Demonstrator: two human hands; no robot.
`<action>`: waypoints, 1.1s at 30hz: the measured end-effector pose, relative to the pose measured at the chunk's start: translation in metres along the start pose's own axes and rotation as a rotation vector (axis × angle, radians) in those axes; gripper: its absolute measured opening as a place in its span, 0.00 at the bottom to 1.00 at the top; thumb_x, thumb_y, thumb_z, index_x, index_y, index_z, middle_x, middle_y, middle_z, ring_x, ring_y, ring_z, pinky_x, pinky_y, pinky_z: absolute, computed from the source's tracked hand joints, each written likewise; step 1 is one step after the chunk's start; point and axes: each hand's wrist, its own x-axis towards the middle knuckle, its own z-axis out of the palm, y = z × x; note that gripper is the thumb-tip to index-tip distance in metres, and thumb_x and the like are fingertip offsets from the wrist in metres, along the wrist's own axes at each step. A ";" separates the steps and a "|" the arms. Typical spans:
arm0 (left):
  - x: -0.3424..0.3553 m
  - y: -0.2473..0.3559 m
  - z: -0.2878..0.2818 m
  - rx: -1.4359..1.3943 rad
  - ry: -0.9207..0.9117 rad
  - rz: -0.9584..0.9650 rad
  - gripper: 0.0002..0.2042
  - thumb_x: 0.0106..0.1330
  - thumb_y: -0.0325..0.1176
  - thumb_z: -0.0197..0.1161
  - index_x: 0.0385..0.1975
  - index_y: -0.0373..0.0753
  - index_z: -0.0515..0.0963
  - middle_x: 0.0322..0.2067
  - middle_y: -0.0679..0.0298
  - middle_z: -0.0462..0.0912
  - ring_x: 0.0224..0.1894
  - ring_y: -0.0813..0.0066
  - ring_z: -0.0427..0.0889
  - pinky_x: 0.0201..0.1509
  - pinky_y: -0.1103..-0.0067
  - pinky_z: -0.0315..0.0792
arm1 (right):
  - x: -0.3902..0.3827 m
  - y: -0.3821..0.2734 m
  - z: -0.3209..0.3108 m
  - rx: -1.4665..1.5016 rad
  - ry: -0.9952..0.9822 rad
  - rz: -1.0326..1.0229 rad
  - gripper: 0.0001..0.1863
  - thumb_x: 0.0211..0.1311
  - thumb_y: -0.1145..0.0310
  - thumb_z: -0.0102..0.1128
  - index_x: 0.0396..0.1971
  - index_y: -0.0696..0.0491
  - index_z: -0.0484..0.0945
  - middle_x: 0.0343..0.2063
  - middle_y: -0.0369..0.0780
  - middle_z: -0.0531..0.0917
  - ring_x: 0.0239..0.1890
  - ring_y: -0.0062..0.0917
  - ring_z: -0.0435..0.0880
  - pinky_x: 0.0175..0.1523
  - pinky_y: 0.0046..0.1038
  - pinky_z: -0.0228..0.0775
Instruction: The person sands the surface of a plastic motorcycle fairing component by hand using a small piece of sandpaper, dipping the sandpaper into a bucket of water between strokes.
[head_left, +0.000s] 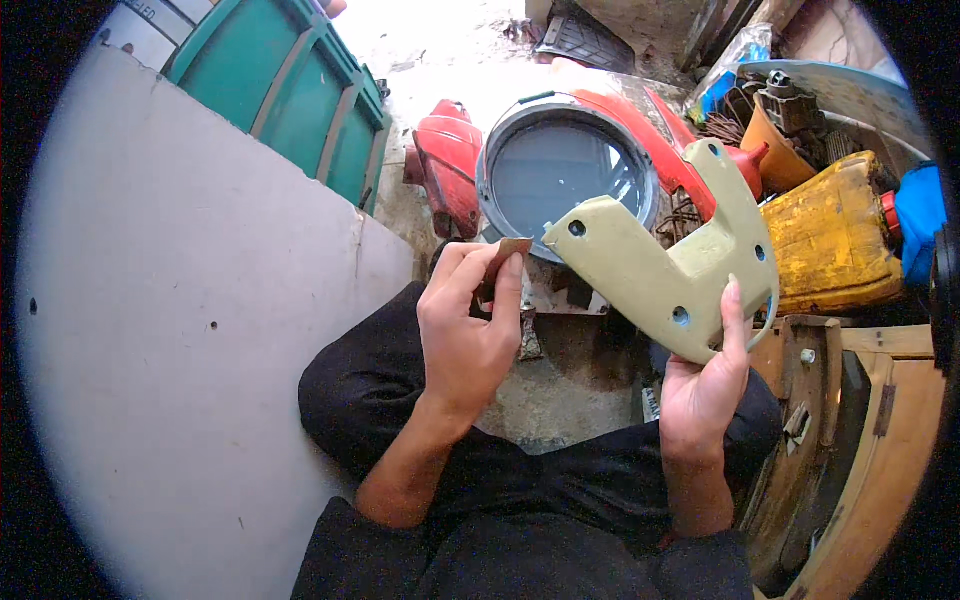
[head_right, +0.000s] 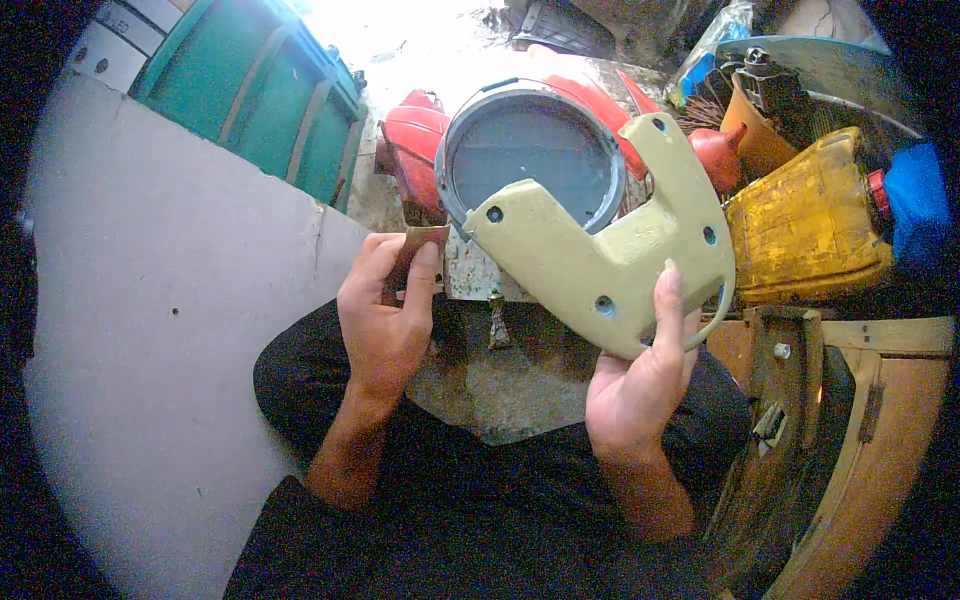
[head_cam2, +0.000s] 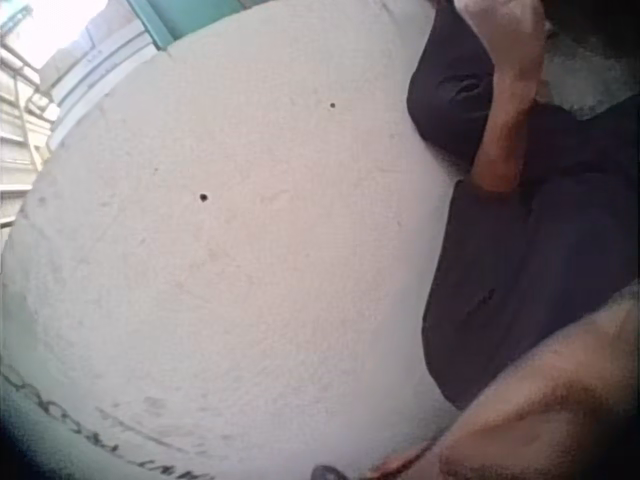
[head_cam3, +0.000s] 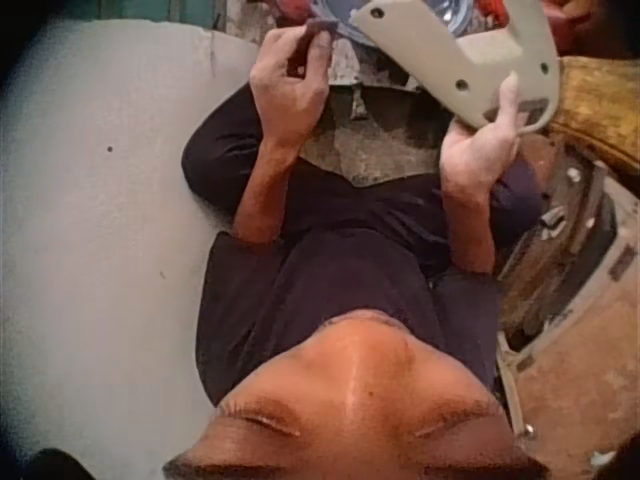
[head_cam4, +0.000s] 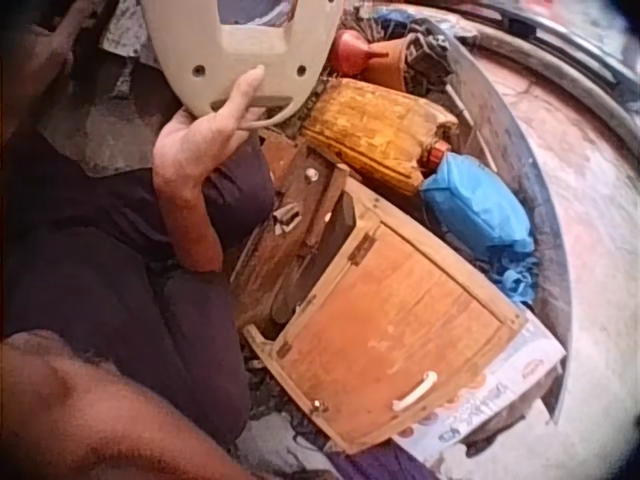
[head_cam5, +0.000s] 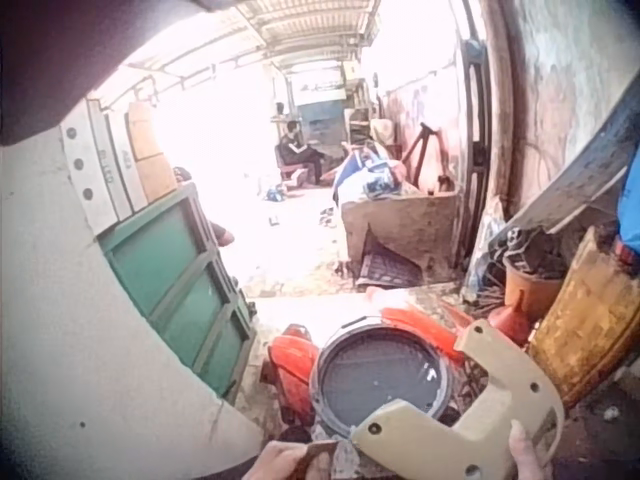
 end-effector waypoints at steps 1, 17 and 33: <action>0.001 0.000 0.000 0.007 0.002 0.023 0.07 0.59 0.23 0.58 0.36 0.32 0.78 0.26 0.61 0.74 0.24 0.78 0.74 0.27 0.82 0.67 | -0.001 0.000 0.000 -0.007 -0.012 -0.006 0.25 0.62 0.60 0.53 0.57 0.52 0.63 0.52 0.38 0.71 0.53 0.26 0.71 0.55 0.32 0.66; -0.004 -0.003 0.004 -0.076 -0.016 -0.009 0.07 0.58 0.22 0.59 0.35 0.31 0.78 0.26 0.59 0.76 0.24 0.75 0.76 0.27 0.81 0.69 | -0.014 0.005 0.006 -0.039 -0.069 -0.108 0.24 0.62 0.61 0.54 0.56 0.54 0.64 0.52 0.39 0.71 0.52 0.26 0.72 0.56 0.31 0.65; -0.002 0.008 -0.009 -0.311 -0.372 -0.182 0.06 0.60 0.21 0.56 0.35 0.32 0.79 0.29 0.65 0.74 0.29 0.83 0.73 0.31 0.87 0.67 | -0.006 0.002 0.005 -0.018 -0.028 -0.065 0.24 0.62 0.60 0.53 0.56 0.53 0.64 0.51 0.38 0.72 0.52 0.25 0.73 0.55 0.32 0.67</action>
